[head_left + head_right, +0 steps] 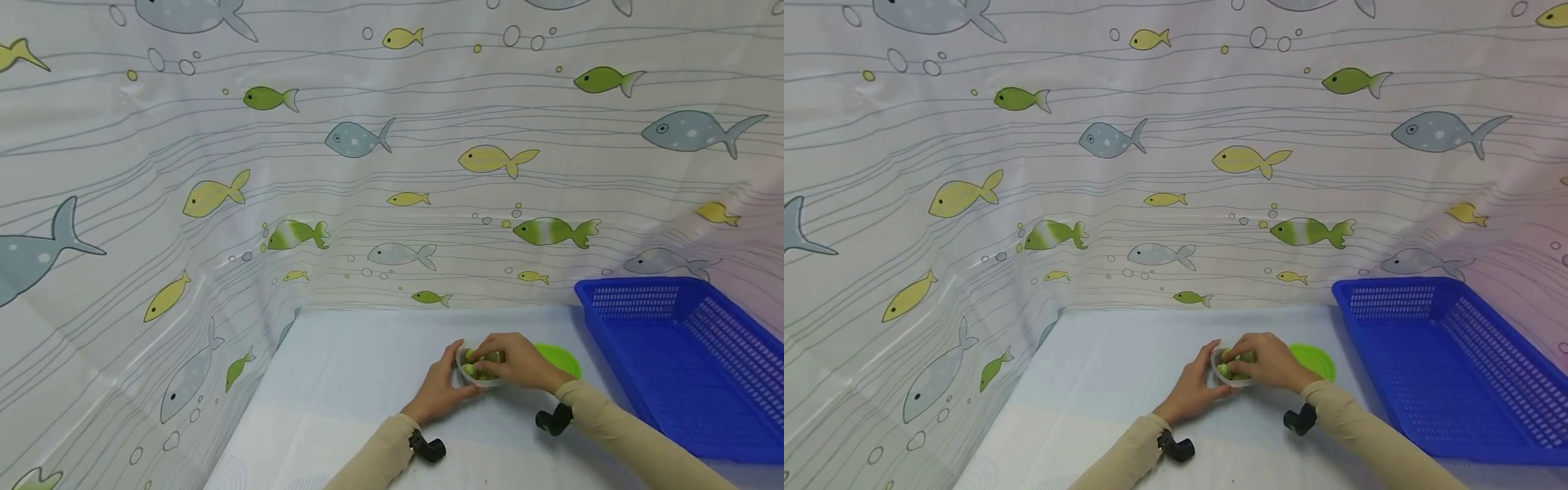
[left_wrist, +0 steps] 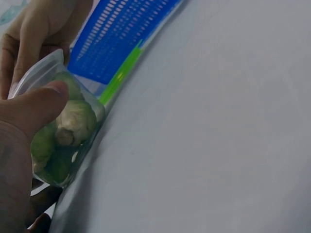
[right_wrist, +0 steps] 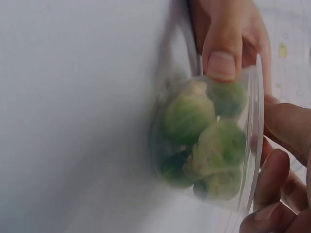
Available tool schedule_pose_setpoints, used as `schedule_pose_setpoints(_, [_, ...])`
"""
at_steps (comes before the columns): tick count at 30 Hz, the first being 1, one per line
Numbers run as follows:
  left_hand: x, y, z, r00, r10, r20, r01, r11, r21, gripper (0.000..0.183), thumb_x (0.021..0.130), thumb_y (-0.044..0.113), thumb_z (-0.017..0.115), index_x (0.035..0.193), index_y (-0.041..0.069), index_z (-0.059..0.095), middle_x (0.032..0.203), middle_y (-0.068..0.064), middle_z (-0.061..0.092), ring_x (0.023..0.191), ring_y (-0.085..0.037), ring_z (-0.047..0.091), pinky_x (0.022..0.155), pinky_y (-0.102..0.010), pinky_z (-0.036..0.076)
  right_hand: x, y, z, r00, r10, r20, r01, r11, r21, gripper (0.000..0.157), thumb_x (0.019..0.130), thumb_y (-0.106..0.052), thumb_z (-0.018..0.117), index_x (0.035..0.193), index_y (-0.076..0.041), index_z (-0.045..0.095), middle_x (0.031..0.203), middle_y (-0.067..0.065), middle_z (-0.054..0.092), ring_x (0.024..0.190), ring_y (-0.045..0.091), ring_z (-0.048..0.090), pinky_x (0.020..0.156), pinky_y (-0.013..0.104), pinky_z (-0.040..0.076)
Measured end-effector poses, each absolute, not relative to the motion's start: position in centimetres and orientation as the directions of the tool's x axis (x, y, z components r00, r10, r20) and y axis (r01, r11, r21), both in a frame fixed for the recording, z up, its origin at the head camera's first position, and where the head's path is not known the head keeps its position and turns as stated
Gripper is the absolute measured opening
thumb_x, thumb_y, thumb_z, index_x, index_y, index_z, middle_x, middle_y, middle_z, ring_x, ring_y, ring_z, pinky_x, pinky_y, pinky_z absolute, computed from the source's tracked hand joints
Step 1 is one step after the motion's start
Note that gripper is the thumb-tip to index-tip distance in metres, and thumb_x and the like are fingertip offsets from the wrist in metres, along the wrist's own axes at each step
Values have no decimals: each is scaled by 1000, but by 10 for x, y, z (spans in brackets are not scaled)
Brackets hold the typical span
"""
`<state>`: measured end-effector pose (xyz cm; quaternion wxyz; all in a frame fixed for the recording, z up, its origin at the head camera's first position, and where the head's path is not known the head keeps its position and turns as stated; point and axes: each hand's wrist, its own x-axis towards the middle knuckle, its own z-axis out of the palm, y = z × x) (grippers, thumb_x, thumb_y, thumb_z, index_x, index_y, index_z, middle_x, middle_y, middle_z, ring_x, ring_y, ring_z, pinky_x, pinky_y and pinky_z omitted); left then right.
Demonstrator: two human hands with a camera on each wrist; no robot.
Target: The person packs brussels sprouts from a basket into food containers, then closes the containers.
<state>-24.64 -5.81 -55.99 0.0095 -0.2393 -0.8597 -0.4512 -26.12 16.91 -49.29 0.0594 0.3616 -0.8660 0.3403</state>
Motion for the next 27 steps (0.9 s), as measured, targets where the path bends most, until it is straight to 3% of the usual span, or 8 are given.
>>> schedule_pose_setpoints(4, [-246, -58, -559, -886, 403, 228, 418, 483, 769, 98, 90, 47, 84, 166, 14, 31, 160, -10, 53, 147, -23, 51, 120, -48, 44, -262, 175, -492, -772, -499, 393, -633, 557, -537, 20, 91, -18, 85, 111, -15, 84, 103, -2, 79, 65, -1, 53, 56, 21, 46])
schedule_pose_setpoints(7, [-246, -58, -559, -884, 405, 234, 424, 485, 765, 98, 90, 44, 85, 165, 12, 31, 159, -10, 54, 147, -23, 51, 120, -47, 44, -261, 182, -493, -805, -402, 436, -590, 618, -520, 25, 90, -21, 86, 114, -15, 83, 107, 1, 79, 66, 1, 59, 59, 23, 49])
schedule_pose_setpoints(12, [-247, -58, -559, -881, 411, 234, 427, 480, 767, 99, 90, 44, 84, 166, 12, 31, 157, -7, 56, 146, -21, 52, 120, -47, 44, -260, 199, -492, -891, -226, 394, -420, 737, -530, 49, 91, -36, 85, 132, -12, 75, 125, 11, 74, 96, 25, 75, 76, 45, 59])
schedule_pose_setpoints(18, [-247, -59, -559, -884, 406, 232, 421, 476, 773, 98, 89, 43, 84, 165, 13, 32, 158, -8, 55, 148, -23, 50, 121, -49, 43, -256, 214, -495, -958, -172, 228, -274, 782, -560, 92, 91, -52, 80, 155, 4, 46, 149, 36, 53, 130, 57, 53, 101, 74, 46])
schedule_pose_setpoints(22, [-248, -58, -560, -882, 410, 231, 422, 473, 773, 97, 90, 42, 84, 165, 13, 31, 159, -8, 54, 149, -23, 50, 122, -49, 42, -253, 221, -502, -968, -140, 207, -236, 781, -578, 93, 92, -54, 78, 155, 6, 45, 154, 39, 44, 139, 63, 39, 107, 79, 36])
schedule_pose_setpoints(27, [-248, -58, -561, -884, 409, 226, 418, 477, 773, 98, 89, 43, 85, 166, 14, 31, 160, -9, 54, 149, -24, 49, 122, -49, 42, -250, 232, -511, -978, -85, 192, -183, 792, -583, 96, 91, -56, 77, 156, 5, 42, 158, 38, 40, 142, 63, 33, 110, 81, 31])
